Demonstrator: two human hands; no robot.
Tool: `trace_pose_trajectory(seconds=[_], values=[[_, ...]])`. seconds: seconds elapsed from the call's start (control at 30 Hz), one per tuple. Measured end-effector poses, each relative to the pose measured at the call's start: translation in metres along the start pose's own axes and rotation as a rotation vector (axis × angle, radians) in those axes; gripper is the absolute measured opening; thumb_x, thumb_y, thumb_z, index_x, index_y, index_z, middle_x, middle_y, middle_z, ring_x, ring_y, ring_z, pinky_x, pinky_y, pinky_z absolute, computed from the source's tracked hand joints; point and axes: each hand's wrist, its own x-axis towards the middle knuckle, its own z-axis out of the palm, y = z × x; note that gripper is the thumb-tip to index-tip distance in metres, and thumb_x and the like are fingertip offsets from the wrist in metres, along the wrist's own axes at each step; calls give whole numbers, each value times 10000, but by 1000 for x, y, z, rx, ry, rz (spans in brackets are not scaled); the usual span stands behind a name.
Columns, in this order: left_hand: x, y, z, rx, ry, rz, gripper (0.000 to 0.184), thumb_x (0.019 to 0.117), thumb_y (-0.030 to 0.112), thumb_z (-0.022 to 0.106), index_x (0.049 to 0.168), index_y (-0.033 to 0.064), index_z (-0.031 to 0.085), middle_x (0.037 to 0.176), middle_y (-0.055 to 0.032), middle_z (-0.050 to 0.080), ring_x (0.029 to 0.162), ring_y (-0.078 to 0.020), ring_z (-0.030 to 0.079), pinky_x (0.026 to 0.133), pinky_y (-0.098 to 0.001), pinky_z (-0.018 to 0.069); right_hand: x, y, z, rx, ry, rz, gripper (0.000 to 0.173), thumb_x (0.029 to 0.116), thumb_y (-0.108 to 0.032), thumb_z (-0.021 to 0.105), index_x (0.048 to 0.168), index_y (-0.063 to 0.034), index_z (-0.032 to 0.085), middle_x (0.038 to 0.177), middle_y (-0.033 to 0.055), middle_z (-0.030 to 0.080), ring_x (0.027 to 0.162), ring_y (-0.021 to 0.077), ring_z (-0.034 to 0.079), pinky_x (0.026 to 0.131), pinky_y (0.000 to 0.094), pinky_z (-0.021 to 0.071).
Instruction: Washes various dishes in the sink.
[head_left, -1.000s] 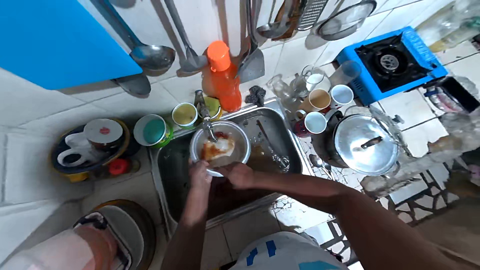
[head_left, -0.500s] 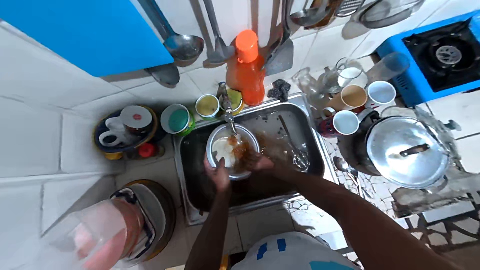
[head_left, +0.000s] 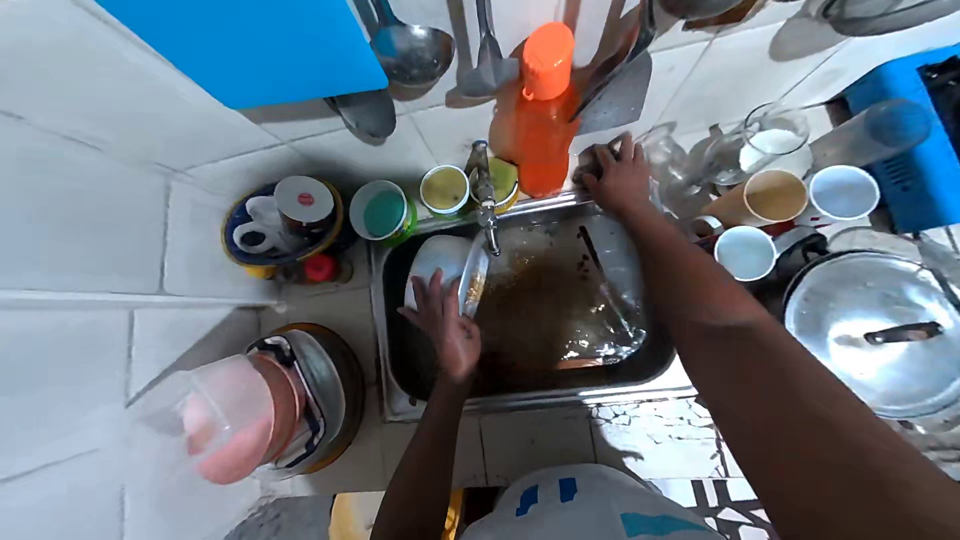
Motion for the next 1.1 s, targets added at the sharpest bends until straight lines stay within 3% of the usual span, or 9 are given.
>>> trace_pose_trajectory(seconds=[0.07, 0.2, 0.33, 0.43, 0.6, 0.7, 0.83, 0.97, 1.1], values=[[-8, -10, -2, 100, 65, 118, 466, 871, 23, 517, 1299, 113, 678, 1495, -225, 528, 1457, -588, 288, 1076, -861, 86, 10, 2, 10, -31, -42, -22, 533, 1000, -423, 577, 1468, -168, 566, 1565, 283, 411, 1396, 569, 389, 1027, 750, 373], [-17, -37, -8, 132, 205, 207, 408, 984, 148, 409, 1318, 174, 641, 1508, -186, 520, 1504, -501, 263, 1115, -805, 102, -4, -5, 14, -40, 54, -13, 364, 975, -164, 598, 1294, 0, 664, 1391, 286, 571, 1299, 538, 503, 1015, 666, 461], [-8, -33, -14, -207, 176, -184, 493, 890, 40, 527, 1369, -62, 581, 1558, -233, 441, 1508, -403, 309, 1230, -568, 252, -67, -13, 4, 173, 97, 40, 372, 970, -136, 602, 1322, -24, 638, 1317, 289, 613, 1240, 487, 580, 1026, 638, 475], [11, -23, -3, -637, 102, -572, 565, 946, -9, 599, 1496, 27, 474, 1558, -147, 447, 1395, -237, 478, 1108, -417, 471, -148, -53, 43, 340, -76, -338, 329, 917, -133, 665, 1240, -88, 713, 1327, 220, 607, 1215, 377, 608, 1010, 564, 526], [34, -13, 17, -568, -224, -664, 476, 1066, 212, 546, 1530, 152, 458, 1475, -133, 551, 1312, -263, 564, 1077, -511, 476, -136, -105, 127, 107, -344, -1106, 441, 986, 16, 538, 1420, -35, 597, 1566, 185, 477, 1497, 374, 386, 1230, 508, 334], [42, -7, 9, -413, -323, -632, 468, 1070, 234, 551, 1518, 126, 471, 1432, -172, 581, 1283, -312, 585, 1066, -540, 467, -104, -109, 116, -72, -401, -965, 631, 997, -30, 557, 1588, -9, 336, 1610, 194, 408, 1472, 361, 421, 1204, 461, 354], [35, 0, 8, -452, -191, -491, 441, 1063, 195, 558, 1488, 94, 504, 1527, -115, 510, 1340, -249, 550, 1109, -476, 456, -143, -99, 157, -13, -448, -672, 551, 1020, -417, 511, 1424, -49, 576, 1498, 210, 533, 1447, 387, 438, 1220, 562, 303], [11, -7, 32, -584, -69, -422, 390, 1033, 153, 593, 1409, 50, 588, 1528, -131, 504, 1351, -255, 535, 1090, -468, 485, -218, -150, 135, 598, -728, -115, 377, 1035, -325, 578, 1177, -3, 715, 1162, 196, 712, 1112, 310, 669, 1003, 520, 504], [-7, -4, 35, -655, 62, -497, 409, 1026, 137, 584, 1421, 33, 574, 1549, -141, 477, 1422, -252, 464, 1155, -445, 427, -234, -188, 105, 1259, -752, 266, 343, 1101, -286, 440, 1265, -57, 635, 1081, 101, 688, 960, 143, 649, 879, 364, 550]])
